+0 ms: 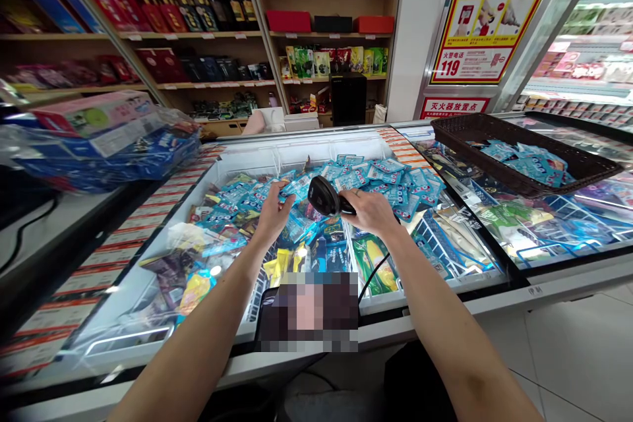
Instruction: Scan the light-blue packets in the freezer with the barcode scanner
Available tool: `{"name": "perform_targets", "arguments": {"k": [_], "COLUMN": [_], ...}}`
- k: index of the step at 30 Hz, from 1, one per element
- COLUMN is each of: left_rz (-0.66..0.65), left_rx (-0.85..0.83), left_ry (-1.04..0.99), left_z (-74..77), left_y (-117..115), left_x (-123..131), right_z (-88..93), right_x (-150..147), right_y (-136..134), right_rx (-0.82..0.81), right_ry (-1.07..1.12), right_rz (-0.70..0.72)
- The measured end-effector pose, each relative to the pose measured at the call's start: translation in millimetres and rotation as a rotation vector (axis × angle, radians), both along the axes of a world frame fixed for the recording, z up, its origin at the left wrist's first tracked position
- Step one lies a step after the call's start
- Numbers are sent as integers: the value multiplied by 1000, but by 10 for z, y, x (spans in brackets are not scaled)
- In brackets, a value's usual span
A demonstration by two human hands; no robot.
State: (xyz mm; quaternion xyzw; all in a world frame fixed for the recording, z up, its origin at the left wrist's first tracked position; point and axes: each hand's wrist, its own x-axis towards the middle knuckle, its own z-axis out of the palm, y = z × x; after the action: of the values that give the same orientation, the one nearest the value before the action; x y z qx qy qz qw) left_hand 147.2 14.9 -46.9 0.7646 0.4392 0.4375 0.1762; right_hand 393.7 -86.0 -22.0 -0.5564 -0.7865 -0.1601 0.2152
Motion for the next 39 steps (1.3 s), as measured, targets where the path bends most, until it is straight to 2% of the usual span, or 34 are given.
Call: {"name": "perform_targets", "arguments": {"k": [6, 12, 19, 39], "left_rz": [1, -18, -60, -58], "left_rx": [28, -46, -59, -88], "left_ry": [-74, -145, -226, -254], "left_z": [-2, -33, -70, -116], "left_y": [28, 47, 84, 127], "left_x": [-29, -43, -26, -34], "right_z": [2, -4, -23, -17], "right_x": [-1, -5, -1, -4], "right_y": [-4, -3, 6, 3], "right_rx": [0, 1, 5, 6], "right_ry": [-1, 5, 8, -5], "right_rz": [-5, 5, 12, 16]}}
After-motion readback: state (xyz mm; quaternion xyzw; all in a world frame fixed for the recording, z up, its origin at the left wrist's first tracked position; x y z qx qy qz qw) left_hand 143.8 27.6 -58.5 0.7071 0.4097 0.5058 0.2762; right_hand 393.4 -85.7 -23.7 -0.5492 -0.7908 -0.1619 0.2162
